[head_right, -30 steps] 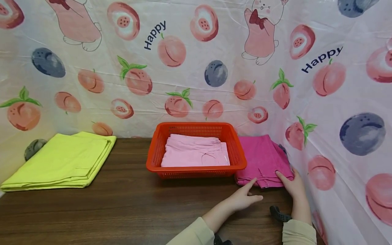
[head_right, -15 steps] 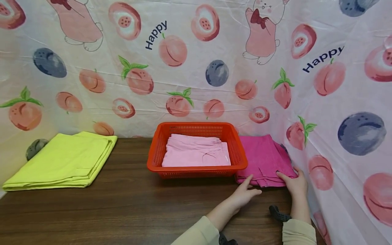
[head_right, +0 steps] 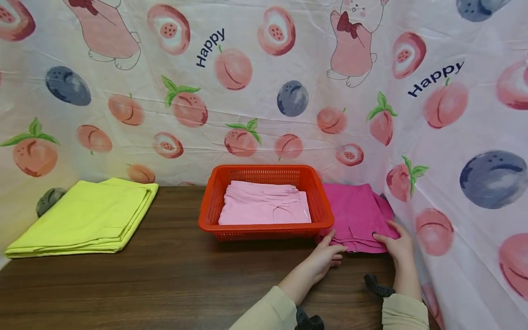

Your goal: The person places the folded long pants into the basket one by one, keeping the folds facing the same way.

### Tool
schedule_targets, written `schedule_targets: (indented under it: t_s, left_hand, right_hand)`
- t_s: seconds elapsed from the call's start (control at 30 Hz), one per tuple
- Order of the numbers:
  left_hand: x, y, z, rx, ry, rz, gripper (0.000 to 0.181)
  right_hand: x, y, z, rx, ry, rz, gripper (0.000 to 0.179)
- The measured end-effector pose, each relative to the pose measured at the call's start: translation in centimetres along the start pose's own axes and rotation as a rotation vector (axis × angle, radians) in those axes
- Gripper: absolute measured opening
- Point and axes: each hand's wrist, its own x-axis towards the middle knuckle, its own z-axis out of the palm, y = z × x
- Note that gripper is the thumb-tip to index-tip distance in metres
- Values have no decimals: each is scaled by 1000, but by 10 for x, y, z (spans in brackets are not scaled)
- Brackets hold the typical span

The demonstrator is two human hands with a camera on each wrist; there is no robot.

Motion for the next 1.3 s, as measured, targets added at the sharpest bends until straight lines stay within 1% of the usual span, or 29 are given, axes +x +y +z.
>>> schedule_targets:
  t_s: [0.1,0.17,0.3,0.4,0.5,0.6,0.67,0.73,0.83,0.93,1.0,1.07,1.13,1.3]
  left_hand:
    - [0,1,0,-49,0,-12,68]
    - [0,2,-1,-54,2,-13,69]
    - [-3,4,0,-59,21,-14,68]
    - [-2,4,3,-65,47,-12,66]
    - [-1,3,7,-95,79,-2,65]
    - [0,1,12,-158,107,11,62]
    - [0,-2,16,-192,140,23,59]
    - [0,-4,21,-218,189,39,54]
    - [-4,-5,31,-211,290,66,46]
    - [-8,-3,42,-208,385,73,37]
    - [-10,-2,47,-218,435,74,34]
    - [-10,-2,52,-253,469,68,34]
    - [-10,-2,55,-307,489,65,37]
    - [-8,-1,60,-442,507,44,45]
  right_hand:
    - [-1,-1,-3,28,-49,-12,76]
    - [-2,-1,-5,27,-76,-27,73]
    - [-5,-4,-10,-21,-139,-73,70]
    - [-6,-8,-16,-69,-193,-105,68]
    - [-7,-13,-21,-107,-230,-125,65]
    - [-8,-19,-24,-140,-249,-152,59]
    - [-9,-22,-26,-157,-261,-171,56]
    - [-11,-26,-27,-181,-267,-189,55]
    - [-13,-33,-29,-232,-270,-205,55]
    - [-17,-40,-32,-278,-270,-196,56]
    - [-19,-44,-33,-300,-273,-186,56]
    - [-21,-48,-34,-307,-273,-179,56]
    - [-23,-50,-34,-308,-273,-181,56]
    - [-24,-53,-36,-321,-268,-192,57]
